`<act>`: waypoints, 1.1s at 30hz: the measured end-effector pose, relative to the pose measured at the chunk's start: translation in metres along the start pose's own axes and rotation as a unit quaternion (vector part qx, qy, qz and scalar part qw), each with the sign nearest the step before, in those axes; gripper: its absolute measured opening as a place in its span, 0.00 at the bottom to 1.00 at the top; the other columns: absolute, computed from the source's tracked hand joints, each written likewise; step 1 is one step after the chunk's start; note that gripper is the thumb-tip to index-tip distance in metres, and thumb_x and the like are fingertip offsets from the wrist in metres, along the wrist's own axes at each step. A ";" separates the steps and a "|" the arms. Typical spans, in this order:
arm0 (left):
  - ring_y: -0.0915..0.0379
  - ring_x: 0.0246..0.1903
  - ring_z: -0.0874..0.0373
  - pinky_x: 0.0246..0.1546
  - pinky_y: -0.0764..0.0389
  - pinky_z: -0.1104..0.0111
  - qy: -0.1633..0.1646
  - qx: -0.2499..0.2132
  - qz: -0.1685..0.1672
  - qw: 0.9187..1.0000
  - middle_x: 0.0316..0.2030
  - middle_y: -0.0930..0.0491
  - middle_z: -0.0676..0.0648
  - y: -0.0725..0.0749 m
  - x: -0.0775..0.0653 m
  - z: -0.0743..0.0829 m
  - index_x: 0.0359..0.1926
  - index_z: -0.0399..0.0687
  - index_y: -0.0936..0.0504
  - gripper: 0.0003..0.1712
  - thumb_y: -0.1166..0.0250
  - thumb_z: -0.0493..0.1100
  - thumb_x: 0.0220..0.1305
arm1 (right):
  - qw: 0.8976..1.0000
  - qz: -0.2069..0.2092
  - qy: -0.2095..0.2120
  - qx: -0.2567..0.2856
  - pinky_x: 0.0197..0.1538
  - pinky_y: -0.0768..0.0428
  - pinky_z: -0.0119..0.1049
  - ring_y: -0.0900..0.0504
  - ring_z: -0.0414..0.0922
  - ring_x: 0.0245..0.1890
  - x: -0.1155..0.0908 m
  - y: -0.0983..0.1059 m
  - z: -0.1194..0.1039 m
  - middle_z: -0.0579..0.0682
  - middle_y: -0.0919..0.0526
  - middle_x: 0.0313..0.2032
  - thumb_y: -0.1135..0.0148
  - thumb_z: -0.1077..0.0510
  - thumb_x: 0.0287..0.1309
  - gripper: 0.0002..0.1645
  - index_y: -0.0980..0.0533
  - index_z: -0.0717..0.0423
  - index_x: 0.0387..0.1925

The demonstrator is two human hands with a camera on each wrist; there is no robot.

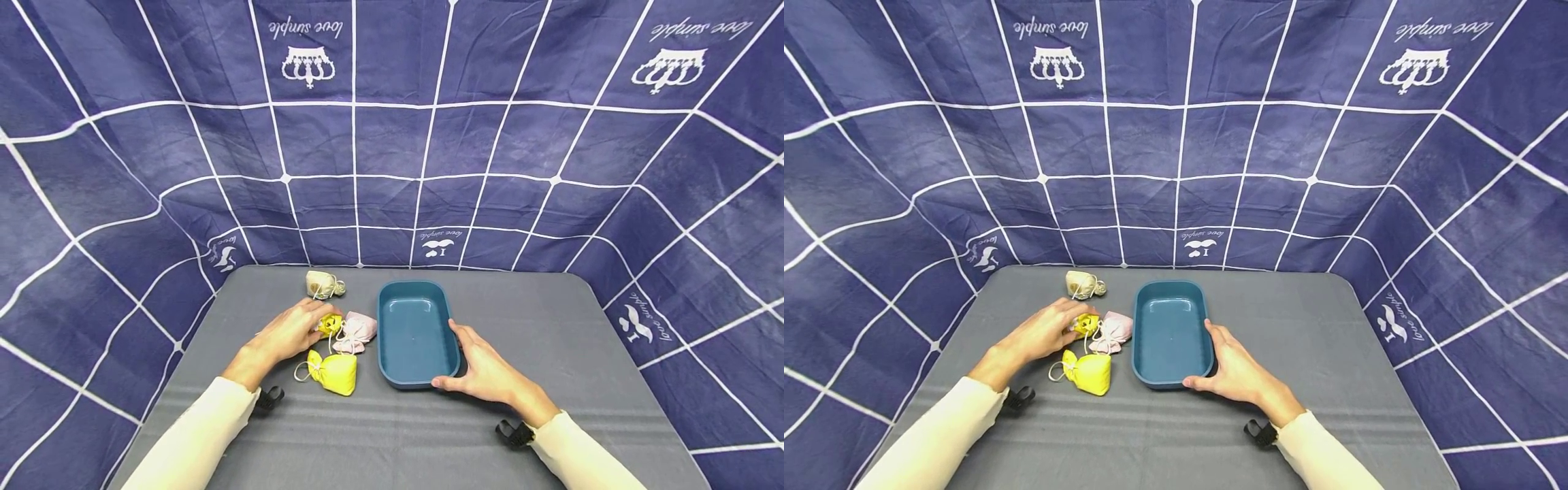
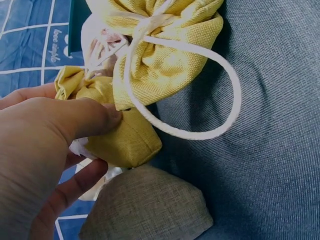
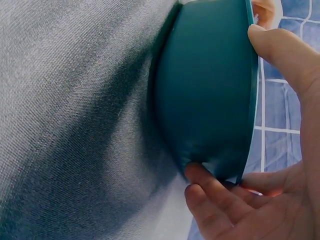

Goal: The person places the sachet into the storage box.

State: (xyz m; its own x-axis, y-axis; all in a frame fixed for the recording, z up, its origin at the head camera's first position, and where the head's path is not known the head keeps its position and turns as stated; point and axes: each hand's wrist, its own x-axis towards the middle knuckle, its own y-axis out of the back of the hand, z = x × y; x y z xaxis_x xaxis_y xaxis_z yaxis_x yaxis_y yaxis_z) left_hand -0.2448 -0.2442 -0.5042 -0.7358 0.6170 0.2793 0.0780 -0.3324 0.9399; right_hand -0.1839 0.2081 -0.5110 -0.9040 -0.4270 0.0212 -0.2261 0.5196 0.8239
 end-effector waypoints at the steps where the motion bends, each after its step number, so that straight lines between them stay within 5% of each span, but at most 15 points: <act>1: 0.12 0.60 0.43 0.61 0.09 0.45 0.005 0.001 0.004 1.000 0.59 0.07 0.49 0.001 -0.001 0.001 0.66 0.50 0.11 0.33 0.18 0.26 0.61 | 1.000 -0.001 0.000 -0.001 0.81 0.19 0.64 0.19 0.62 0.78 0.000 0.000 0.000 0.65 0.25 0.82 0.13 0.26 0.57 0.80 0.43 0.66 0.91; 13: 0.11 0.59 0.42 0.59 0.10 0.42 0.073 -0.007 0.052 0.996 0.62 0.08 0.43 0.012 0.000 0.016 0.73 0.54 0.15 0.36 0.18 0.33 0.66 | 1.000 0.001 -0.008 0.010 0.76 0.15 0.61 0.15 0.57 0.71 0.000 0.002 0.001 0.64 0.21 0.78 0.12 0.25 0.55 0.82 0.42 0.65 0.91; 23: 0.12 0.68 0.37 0.67 0.11 0.39 0.086 -0.013 0.083 0.993 0.67 0.09 0.42 0.011 0.014 0.034 0.72 0.51 0.16 0.35 0.15 0.38 0.66 | 1.000 0.002 -0.004 0.004 0.75 0.15 0.61 0.14 0.58 0.70 0.000 0.000 -0.002 0.66 0.21 0.77 0.11 0.25 0.55 0.81 0.41 0.67 0.91; 33: 0.09 0.64 0.42 0.59 0.07 0.42 0.098 -0.036 0.097 0.990 0.64 0.08 0.45 0.007 0.037 0.057 0.72 0.55 0.16 0.34 0.16 0.40 0.68 | 1.000 -0.008 -0.012 0.015 0.73 0.13 0.58 0.12 0.55 0.70 0.000 0.000 0.001 0.64 0.22 0.78 0.12 0.24 0.55 0.82 0.43 0.65 0.91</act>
State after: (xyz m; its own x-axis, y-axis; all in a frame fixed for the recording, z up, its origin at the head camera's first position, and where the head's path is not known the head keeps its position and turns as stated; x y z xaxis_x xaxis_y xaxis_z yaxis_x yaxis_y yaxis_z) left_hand -0.2330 -0.1830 -0.4766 -0.8287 0.3886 0.4027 0.1875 -0.4853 0.8540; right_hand -0.1843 0.2084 -0.5114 -0.9085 -0.4178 -0.0052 -0.2504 0.5345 0.8072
